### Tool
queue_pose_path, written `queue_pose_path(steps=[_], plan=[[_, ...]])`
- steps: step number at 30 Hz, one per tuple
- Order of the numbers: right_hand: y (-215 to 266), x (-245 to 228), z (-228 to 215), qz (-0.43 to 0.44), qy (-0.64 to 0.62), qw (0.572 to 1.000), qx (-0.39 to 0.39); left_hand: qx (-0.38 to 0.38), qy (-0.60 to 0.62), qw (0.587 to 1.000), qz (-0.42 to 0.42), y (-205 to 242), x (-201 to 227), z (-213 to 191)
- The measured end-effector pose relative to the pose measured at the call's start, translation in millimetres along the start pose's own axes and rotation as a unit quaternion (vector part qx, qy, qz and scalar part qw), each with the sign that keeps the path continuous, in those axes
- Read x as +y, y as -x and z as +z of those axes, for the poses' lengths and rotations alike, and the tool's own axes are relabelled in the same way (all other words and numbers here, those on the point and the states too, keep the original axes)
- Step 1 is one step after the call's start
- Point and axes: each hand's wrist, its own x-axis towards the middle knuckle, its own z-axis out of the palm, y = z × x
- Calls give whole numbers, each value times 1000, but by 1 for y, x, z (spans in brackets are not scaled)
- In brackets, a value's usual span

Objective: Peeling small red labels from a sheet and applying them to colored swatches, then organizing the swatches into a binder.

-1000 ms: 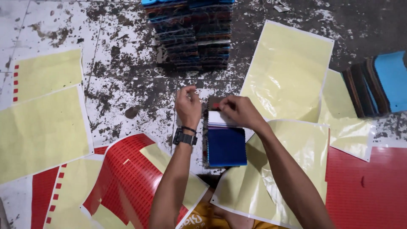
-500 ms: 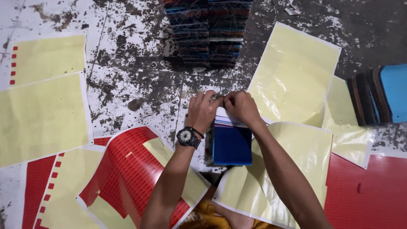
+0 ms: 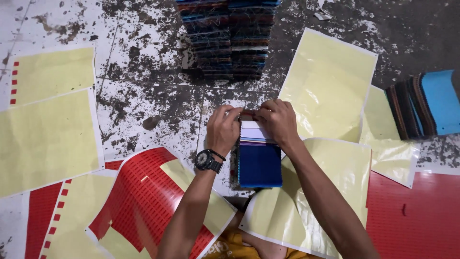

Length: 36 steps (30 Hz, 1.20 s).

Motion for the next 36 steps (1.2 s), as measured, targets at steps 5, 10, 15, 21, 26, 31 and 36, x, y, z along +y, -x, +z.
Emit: queue_pose_path(steps=[5, 10, 15, 21, 26, 31, 36], plan=[[8, 2, -13, -2, -66, 996, -56, -10, 163, 985, -61, -16, 5, -5], [-29, -31, -89, 37, -185, 935, -300, -204, 150, 962, -103, -33, 9, -14], [-30, -14, -62, 4, -218, 895, -389, -302, 115, 934, -155, -38, 14, -25], [-31, -13, -49, 0, -176, 901, -396, -331, 109, 925, -154, -37, 11, -26], [-41, -4, -53, 75, -222, 893, -384, -327, 110, 924, -162, -30, -6, -9], [-57, -3, -60, 146, -225, 873, -407, -338, 122, 915, -183, -36, 1, -16], [-48, 6, -35, 125, -126, 878, -444, -342, 135, 907, -205, -37, -1, -15]])
